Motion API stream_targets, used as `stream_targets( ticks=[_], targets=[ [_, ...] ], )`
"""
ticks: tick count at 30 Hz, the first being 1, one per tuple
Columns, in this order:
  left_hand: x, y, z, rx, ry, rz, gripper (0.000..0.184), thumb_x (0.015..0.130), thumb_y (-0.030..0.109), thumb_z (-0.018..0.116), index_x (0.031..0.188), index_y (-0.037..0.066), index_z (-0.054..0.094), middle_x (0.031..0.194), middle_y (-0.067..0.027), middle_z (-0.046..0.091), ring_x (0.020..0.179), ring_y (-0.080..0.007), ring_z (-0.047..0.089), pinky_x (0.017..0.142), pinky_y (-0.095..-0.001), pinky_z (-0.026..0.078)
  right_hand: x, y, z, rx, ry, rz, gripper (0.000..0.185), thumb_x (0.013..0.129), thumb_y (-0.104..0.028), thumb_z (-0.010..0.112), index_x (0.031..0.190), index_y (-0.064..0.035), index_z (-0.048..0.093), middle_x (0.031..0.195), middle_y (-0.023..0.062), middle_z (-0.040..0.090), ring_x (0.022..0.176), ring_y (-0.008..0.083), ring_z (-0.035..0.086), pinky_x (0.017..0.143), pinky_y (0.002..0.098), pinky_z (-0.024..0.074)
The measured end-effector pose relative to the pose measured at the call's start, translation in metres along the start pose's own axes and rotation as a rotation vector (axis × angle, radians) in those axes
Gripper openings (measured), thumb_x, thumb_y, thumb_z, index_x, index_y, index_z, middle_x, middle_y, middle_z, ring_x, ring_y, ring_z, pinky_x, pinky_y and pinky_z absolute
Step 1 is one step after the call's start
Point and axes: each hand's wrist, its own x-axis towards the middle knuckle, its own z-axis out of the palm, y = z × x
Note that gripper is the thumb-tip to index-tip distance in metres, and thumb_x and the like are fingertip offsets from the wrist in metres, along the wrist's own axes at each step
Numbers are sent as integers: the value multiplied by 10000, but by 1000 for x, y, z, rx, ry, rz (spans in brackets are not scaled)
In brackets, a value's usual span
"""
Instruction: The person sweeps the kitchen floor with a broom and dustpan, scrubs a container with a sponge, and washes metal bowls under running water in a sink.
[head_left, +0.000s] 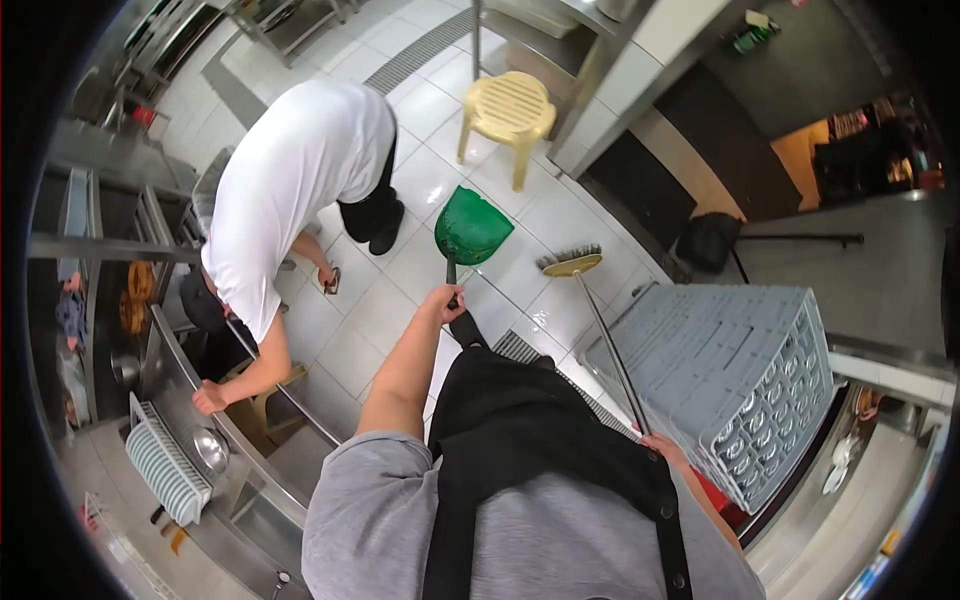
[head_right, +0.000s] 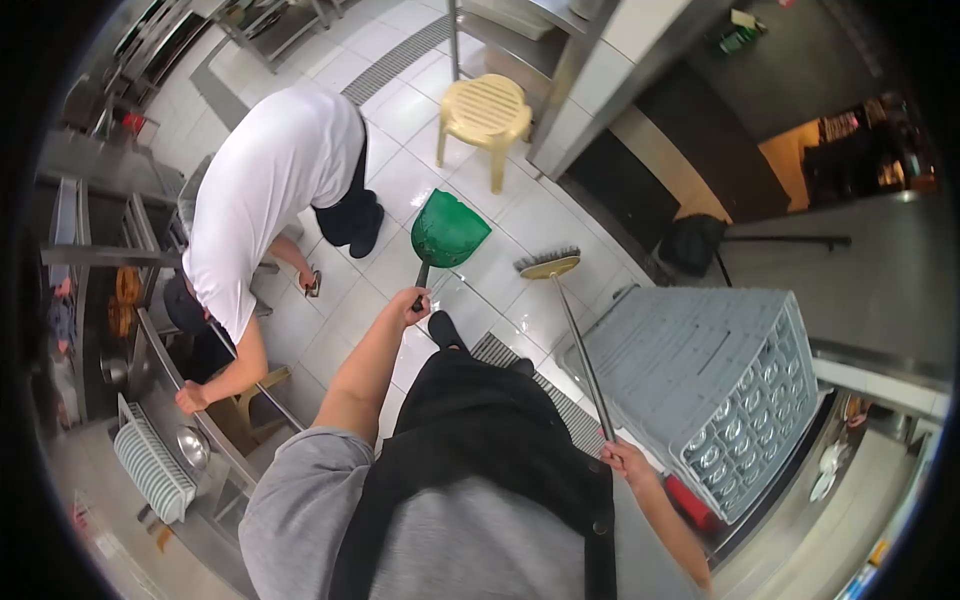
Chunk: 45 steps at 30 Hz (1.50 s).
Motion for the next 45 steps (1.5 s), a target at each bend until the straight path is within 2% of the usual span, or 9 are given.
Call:
stream_targets(
  ticks=[6,10,13,16,22,31,34,37,45],
  targets=[
    [-12,58,-22,-116,-98,-39,126,876,9,492,831,30,377,606,-12,385,424,-109,414,416,-221,416,68,-21,36,-753,367,145,305,782,-182,660,1004,26,651,889,149,652,719,219,634,566,343,508],
    [-20,94,-28,-244,-129,-90,111,872,-11,478,858,19,373,656,-27,396,456,-110,420,418,-220,423,124,-39,20,-1114,542,-160,325,747,-172,698,968,54,623,752,164,629,574,235,615,476,384,497],
    [-20,111,-29,-370,-152,-137,100,869,-16,467,872,11,371,661,-36,397,467,-115,426,421,-222,428,124,-99,84,-1218,502,146,293,764,-129,660,974,68,610,775,192,637,601,254,638,474,400,501],
    [-23,118,-24,-459,-171,-162,78,862,-22,461,872,2,387,667,-43,413,467,-124,432,422,-220,433,171,-121,94,-1280,477,293,302,757,-87,646,1028,44,614,918,224,664,810,303,680,626,421,542],
    [-12,144,-5,-566,-195,-184,72,863,-4,474,865,-1,401,656,-46,430,467,-132,445,421,-225,446,264,-135,104,-1431,728,-71,322,743,-51,674,1064,-59,644,1113,188,643,1054,372,610,861,438,511],
    [-7,228,22,-659,-235,-146,125,860,3,489,857,15,364,637,-42,433,470,-143,465,417,-226,460,176,-252,125,-1092,407,38,483,766,-79,714,1224,2,584,907,140,680,686,188,636,502,330,504],
    [-1,255,29,-759,-274,-118,130,859,-2,493,848,10,364,630,-43,438,474,-144,466,419,-230,463,254,-229,75,-1050,217,-268,458,771,-92,720,1192,36,592,856,137,668,601,144,594,448,289,445],
    [-6,284,42,-824,-350,-56,141,861,-8,498,824,8,362,614,-42,440,479,-142,464,418,-232,461,321,-248,84,-855,21,-172,407,784,-90,714,1168,8,619,807,102,655,517,105,532,430,265,410],
    [-11,398,45,-926,-469,62,146,850,-21,483,767,26,372,589,-28,423,496,-134,443,441,-239,423,345,-364,248,-779,-133,-131,210,817,-119,695,1009,-43,654,578,-13,524,430,63,471,361,223,341]
  ],
)
